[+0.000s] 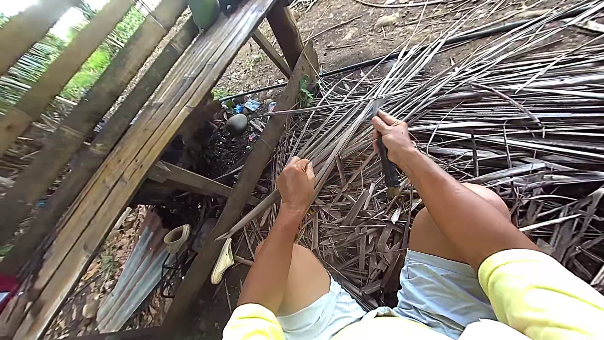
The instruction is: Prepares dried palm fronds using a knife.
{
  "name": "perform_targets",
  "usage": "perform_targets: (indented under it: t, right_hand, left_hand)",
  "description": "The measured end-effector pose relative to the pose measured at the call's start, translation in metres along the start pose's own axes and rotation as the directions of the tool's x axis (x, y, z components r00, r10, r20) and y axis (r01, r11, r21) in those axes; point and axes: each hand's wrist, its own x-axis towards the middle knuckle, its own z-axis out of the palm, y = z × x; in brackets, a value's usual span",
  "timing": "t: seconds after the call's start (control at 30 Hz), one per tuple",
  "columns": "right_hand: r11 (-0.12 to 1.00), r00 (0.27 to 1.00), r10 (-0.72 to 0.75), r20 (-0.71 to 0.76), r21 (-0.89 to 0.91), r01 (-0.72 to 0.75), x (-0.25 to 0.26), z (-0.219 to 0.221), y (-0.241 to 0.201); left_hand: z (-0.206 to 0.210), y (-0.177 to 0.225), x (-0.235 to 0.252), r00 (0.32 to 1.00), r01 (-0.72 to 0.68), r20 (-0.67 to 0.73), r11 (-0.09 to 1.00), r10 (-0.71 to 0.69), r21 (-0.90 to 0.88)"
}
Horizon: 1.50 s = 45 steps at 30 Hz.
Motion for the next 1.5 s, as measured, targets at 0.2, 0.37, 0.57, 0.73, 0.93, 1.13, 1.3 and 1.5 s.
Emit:
perform_targets:
  t: [0.2,0.37,0.57,0.73,0.93,1.13,1.3,1.5]
  right_hand:
    - [0.999,0.998,-0.009,-0.065,0.045,0.012,0.004,-0.011,-0.015]
    - [0.988,0.919,0.052,0.391,-0.153,0.009,-0.044,0.025,0.000]
    - [0.948,0.776,0.047,0.629,-0.272,0.163,-0.072,0.052,0.032]
    - [0.986,0.903,0.111,0.415,-0.160,-0.047,-0.056,0.039,0.016]
    - [0.983,0.952,0.171,0.256,0.016,-0.181,-0.032,0.009,-0.002]
    - [0.989,0.953,0.149,0.264,-0.038,-0.144,-0.029,0.003,-0.002]
    - [0.995,0.995,0.098,-0.016,-0.016,-0.098,-0.005,-0.012,-0.004]
    - [0.991,0.932,0.034,-0.362,0.132,0.015,0.017,-0.054,-0.026]
  left_hand:
    - [-0.011,-0.019,-0.005,1.000,-0.012,-0.013,1.000,0.012,-0.012]
    - [-0.004,-0.009,0.013,0.962,0.215,0.189,0.974,-0.198,-0.073]
    - [0.013,-0.010,0.022,0.894,0.371,0.371,0.881,-0.252,-0.294]
    - [0.003,-0.015,0.018,0.892,0.349,0.391,0.895,-0.226,-0.279]
    - [-0.005,-0.039,-0.001,0.971,-0.063,0.204,0.958,0.123,-0.279]
    - [-0.006,-0.042,-0.004,0.968,-0.150,0.165,0.960,0.191,-0.236]
    - [-0.020,-0.044,-0.006,0.983,-0.036,0.172,0.987,0.063,-0.158]
    - [-0.041,-0.074,0.013,0.931,0.332,-0.002,0.848,-0.365,-0.413]
